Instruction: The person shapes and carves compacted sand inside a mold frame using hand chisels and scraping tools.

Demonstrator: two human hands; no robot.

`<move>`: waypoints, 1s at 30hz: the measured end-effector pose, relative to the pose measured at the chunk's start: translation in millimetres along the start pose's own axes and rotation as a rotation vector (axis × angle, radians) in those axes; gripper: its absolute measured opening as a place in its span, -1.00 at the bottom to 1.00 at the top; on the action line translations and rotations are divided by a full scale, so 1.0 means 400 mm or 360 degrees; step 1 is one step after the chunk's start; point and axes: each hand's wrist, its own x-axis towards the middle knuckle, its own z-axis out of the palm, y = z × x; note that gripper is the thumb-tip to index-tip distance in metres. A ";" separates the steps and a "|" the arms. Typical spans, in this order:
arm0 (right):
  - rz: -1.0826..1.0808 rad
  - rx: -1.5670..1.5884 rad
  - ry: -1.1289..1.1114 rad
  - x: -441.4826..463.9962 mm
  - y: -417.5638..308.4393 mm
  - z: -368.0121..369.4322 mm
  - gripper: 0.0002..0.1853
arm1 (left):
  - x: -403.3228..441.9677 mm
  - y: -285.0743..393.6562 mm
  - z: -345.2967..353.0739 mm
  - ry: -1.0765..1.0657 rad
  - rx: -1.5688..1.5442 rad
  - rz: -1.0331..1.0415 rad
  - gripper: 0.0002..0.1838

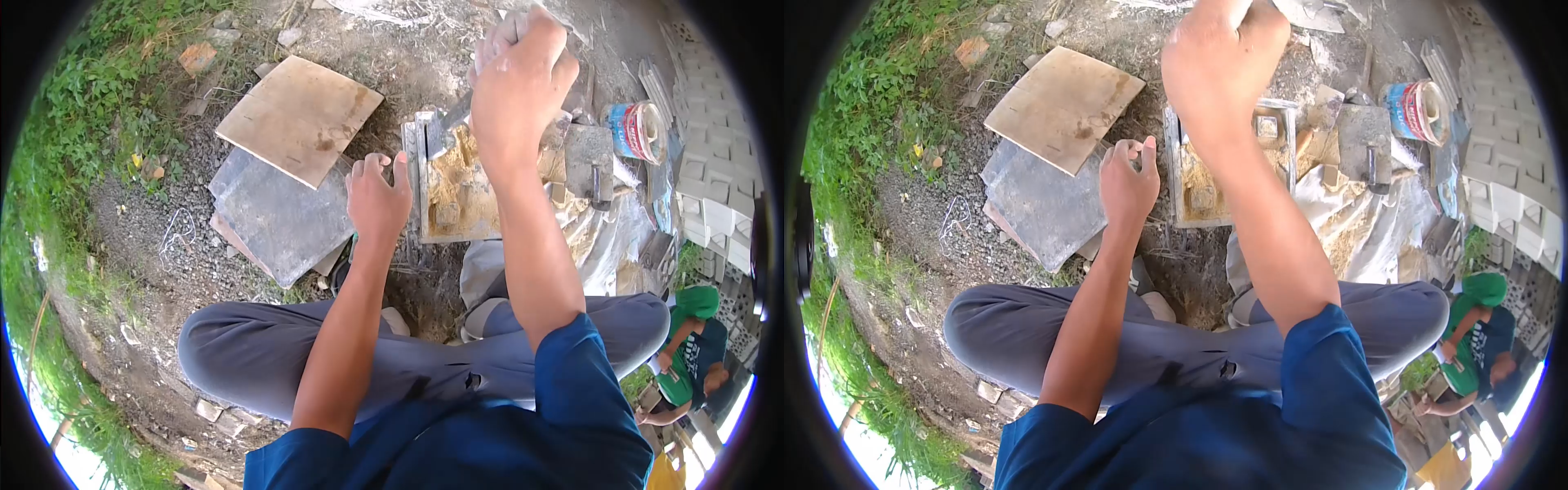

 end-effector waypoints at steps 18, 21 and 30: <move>-0.0082 -0.0343 0.0061 0.020 0.035 0.028 -0.70 | 0.002 -0.001 0.010 0.0218 -0.0022 0.0094 -0.60; -0.0051 -0.0366 0.0116 0.013 -0.032 0.056 -0.57 | 0.015 0.006 0.017 0.0190 -0.0005 0.0114 -0.59; -0.0379 -0.0785 0.0167 0.029 0.013 0.020 -0.71 | -0.004 -0.002 0.005 0.0198 -0.0016 0.0105 -0.56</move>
